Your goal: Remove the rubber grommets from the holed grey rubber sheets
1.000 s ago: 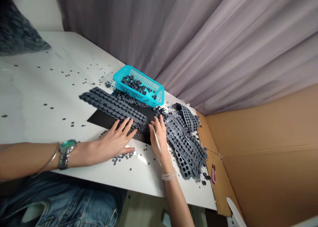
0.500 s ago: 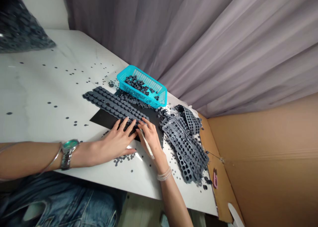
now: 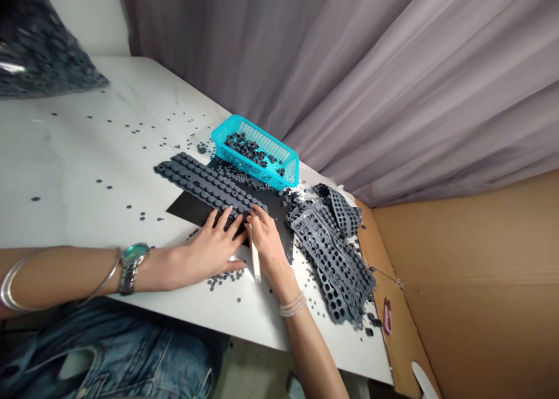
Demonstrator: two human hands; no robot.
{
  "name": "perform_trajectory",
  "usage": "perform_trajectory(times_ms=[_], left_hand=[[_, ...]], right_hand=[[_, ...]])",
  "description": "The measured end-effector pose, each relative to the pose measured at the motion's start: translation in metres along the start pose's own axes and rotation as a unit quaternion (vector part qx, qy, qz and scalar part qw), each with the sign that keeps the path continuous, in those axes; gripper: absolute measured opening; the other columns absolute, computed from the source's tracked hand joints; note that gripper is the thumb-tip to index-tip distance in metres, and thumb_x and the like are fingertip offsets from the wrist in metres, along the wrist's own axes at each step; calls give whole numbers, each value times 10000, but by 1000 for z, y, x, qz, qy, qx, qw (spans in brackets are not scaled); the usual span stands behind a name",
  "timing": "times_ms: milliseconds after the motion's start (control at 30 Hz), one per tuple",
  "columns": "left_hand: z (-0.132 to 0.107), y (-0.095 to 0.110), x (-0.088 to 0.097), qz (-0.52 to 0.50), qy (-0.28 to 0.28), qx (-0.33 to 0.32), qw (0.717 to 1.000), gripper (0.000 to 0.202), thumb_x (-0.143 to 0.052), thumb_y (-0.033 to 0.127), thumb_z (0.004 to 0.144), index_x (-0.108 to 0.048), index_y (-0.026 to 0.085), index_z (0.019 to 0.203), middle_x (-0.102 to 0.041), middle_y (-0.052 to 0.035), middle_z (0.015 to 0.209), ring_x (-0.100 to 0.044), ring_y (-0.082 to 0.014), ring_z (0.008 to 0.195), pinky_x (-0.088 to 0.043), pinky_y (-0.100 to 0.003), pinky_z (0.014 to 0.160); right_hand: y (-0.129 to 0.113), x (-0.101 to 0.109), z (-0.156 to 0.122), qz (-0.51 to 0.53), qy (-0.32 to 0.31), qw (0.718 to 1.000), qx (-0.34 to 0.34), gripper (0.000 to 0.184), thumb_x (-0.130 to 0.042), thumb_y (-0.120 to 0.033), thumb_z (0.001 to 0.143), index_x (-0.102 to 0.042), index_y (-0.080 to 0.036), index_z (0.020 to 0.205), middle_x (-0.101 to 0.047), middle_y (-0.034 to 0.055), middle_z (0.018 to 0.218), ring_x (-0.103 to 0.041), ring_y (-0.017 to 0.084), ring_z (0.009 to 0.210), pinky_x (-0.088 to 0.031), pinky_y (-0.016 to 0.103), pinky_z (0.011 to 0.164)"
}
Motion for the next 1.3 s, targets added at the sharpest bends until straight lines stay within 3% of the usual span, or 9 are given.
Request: perform_trajectory(times_ms=[200, 300, 400, 533, 633, 733, 900, 1100, 1300], left_hand=[[0, 1, 13, -14, -34, -2, 999, 728, -512, 571, 922, -484, 78, 1458, -422, -268, 1507, -361, -529, 1374, -317, -698, 1063], [-1, 1, 15, -13, -43, 3, 999, 729, -506, 579, 922, -485, 88, 1460, -423, -277, 1504, -371, -517, 1375, -312, -686, 1073], [-1, 0, 8, -7, -30, 2, 1000, 731, -513, 599, 909, -492, 118, 1460, -435, -269, 1500, -374, -514, 1375, -307, -690, 1070], [0, 1, 1, -5, 1, -4, 1000, 735, -542, 621, 882, -536, 131, 1429, -454, -259, 1492, -377, -540, 1359, -297, -709, 1056], [4, -8, 9, -5, 20, -19, 1000, 669, -582, 566, 883, -575, 132, 1391, -463, -248, 1490, -424, -527, 1331, -317, -672, 1059], [9, -33, 24, -12, 62, -45, 997, 509, -544, 442, 944, -606, 129, 1341, -506, -232, 1460, -486, -447, 1312, -346, -583, 1070], [7, -76, 27, -57, 105, -130, 984, 313, -496, 324, 977, -687, 174, 1175, -599, -141, 1379, -503, -283, 1314, -303, -425, 1122], [-3, -66, 16, -72, 109, -162, 978, 359, -530, 396, 954, -660, 184, 1212, -535, -171, 1402, -445, -309, 1330, -293, -451, 1118], [-2, -61, 15, -65, 96, -151, 982, 421, -514, 431, 958, -630, 178, 1274, -533, -181, 1359, -440, -319, 1292, -304, -471, 1101]], right_hand=[[5, 0, -3, -24, 41, 998, -48, 236, -363, -248, 1012, -593, -217, 1049, -620, 155, 1298, -374, 272, 1441, -379, 563, 1139], [22, 10, -10, -32, 94, 987, -129, 281, -319, -285, 1022, -581, -187, 1050, -568, 179, 1353, -352, 277, 1448, -375, 563, 1131], [41, 21, -19, -30, 121, 974, -187, 287, -328, -331, 1020, -569, -185, 1077, -636, 161, 1207, -371, 282, 1439, -396, 558, 1106], [51, 32, -26, -26, 141, 965, -220, 264, -407, -374, 992, -596, -190, 996, -674, 167, 1176, -455, 315, 1381, -426, 555, 1073], [47, 42, -21, -15, 170, 962, -212, 251, -446, -380, 979, -618, -197, 983, -675, 155, 1210, -469, 294, 1369, -424, 532, 1085], [38, 52, -8, 12, 188, 963, -194, 225, -472, -372, 973, -628, -213, 1000, -698, 122, 1168, -513, 263, 1324, -448, 508, 1069], [13, 50, 5, 52, 145, 979, -132, 166, -493, -321, 976, -625, -231, 1019, -694, 99, 1193, -552, 225, 1286, -491, 447, 1037], [-14, 17, -14, 4, 41, 999, -32, 147, -510, -241, 978, -627, -214, 1063, -669, 124, 1251, -574, 237, 1252, -506, 436, 1000], [-13, 15, -18, -15, 40, 999, -7, 140, -510, -222, 978, -623, -209, 1060, -687, 121, 1217, -595, 236, 1211, -511, 429, 967]])
Point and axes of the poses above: each hand's wrist, its own z-axis towards the middle knuckle, its own x-axis out of the back of the hand, y = z × x, the point moved 2 cm from there along z, towards the middle knuckle
